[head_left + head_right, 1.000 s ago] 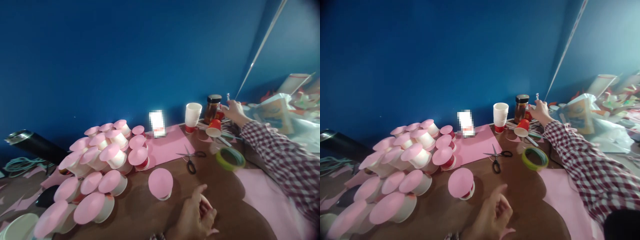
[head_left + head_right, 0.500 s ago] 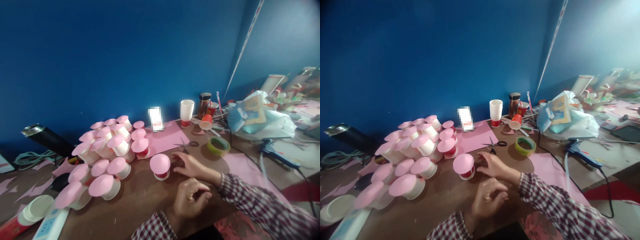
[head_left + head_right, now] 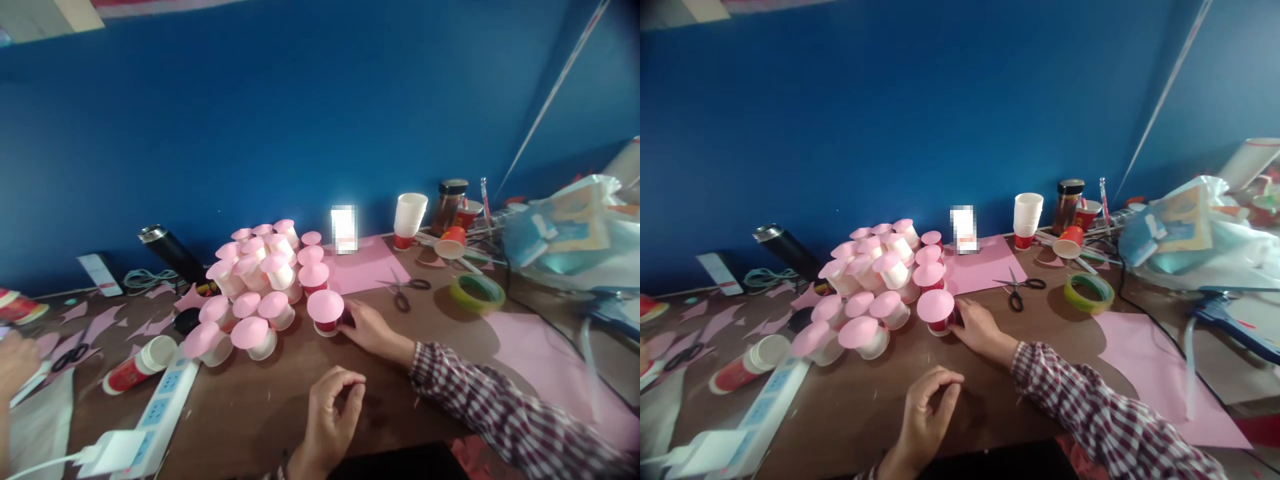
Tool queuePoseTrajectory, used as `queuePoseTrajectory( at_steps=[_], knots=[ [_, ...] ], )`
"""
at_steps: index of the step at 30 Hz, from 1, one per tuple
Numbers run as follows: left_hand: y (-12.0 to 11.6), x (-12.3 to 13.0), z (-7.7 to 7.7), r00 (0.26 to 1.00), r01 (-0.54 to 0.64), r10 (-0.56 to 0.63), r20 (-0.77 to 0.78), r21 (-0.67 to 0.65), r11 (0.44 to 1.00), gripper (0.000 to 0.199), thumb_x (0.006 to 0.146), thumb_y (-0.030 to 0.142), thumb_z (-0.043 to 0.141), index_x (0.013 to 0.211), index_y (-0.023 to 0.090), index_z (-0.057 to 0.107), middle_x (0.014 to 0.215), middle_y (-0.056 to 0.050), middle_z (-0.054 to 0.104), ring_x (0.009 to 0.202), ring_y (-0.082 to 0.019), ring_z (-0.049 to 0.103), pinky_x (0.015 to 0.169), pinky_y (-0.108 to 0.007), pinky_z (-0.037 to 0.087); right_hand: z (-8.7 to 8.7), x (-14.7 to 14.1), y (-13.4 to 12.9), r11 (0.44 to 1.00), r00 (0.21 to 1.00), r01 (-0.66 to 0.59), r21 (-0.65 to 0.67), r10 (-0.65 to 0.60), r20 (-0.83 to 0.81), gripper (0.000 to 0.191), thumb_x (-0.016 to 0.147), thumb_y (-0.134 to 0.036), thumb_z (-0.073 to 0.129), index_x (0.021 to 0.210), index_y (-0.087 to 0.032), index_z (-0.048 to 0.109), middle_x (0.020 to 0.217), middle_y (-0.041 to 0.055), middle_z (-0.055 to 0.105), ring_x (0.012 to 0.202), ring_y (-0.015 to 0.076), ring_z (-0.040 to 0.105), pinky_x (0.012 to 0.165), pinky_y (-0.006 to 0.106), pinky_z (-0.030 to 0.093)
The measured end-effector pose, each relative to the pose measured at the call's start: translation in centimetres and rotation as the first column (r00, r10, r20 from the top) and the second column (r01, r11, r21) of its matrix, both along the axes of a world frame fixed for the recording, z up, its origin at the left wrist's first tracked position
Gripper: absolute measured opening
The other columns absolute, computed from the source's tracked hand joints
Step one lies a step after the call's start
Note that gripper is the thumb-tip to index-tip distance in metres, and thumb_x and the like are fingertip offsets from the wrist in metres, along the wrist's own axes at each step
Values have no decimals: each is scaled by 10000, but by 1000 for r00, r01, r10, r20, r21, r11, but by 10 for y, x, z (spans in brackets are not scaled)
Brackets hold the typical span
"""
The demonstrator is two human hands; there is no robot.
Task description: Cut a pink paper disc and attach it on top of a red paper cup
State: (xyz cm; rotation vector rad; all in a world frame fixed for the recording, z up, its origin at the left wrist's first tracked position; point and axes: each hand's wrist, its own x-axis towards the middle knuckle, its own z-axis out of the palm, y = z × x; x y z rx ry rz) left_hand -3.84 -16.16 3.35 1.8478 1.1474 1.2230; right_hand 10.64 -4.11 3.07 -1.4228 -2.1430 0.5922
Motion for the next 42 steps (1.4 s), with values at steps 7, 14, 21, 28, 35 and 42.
queuePoseTrajectory(
  at_steps=[7,14,21,28,35,42],
  knots=[
    [14,-20,-1,979,-196,196,-51,18,980,148,905,233,532,922,184,670,854,-49,671,784,-149,650,683,-233,537,0,-30,13,1000,990,1,9,-2,140,277,872,-318,593,1088,-145,599,1038,124,677,950,247,621,767,312,446],
    [38,-37,-10,938,-331,330,-104,10,944,223,897,312,548,1029,160,643,1046,-115,642,884,-188,652,713,-294,575,4,-27,16,999,984,-37,19,33,176,356,859,-365,617,1162,-180,597,1067,86,694,938,218,644,756,275,457],
    [39,-29,-5,963,-230,223,-151,-30,973,210,901,307,533,1017,170,643,1001,-85,667,834,-167,670,702,-276,579,18,67,13,993,956,77,91,-100,277,305,908,-221,519,1188,-120,587,1179,159,638,1084,262,568,929,354,401],
    [90,32,4,903,41,5,-429,97,994,176,894,193,509,1024,164,624,1042,-94,662,1018,-213,629,941,-380,517,2,141,15,958,819,244,153,-288,496,236,921,-186,490,1118,-91,578,1095,186,625,1004,278,566,890,371,401],
    [154,87,-20,697,-85,197,-690,193,978,459,907,214,463,1310,-4,444,1331,-276,507,1288,-336,459,1088,-482,355,-4,144,8,946,822,283,157,-324,468,332,876,2,375,1114,-102,582,980,165,642,874,233,605,794,310,417],
    [177,123,-16,666,-129,169,-727,111,985,510,899,320,477,1299,4,465,1302,-288,536,1272,-366,466,1070,-518,337,2,166,-11,932,888,305,195,-352,295,311,931,-100,376,1198,-135,531,1034,116,649,923,188,608,806,254,416]
  ],
)
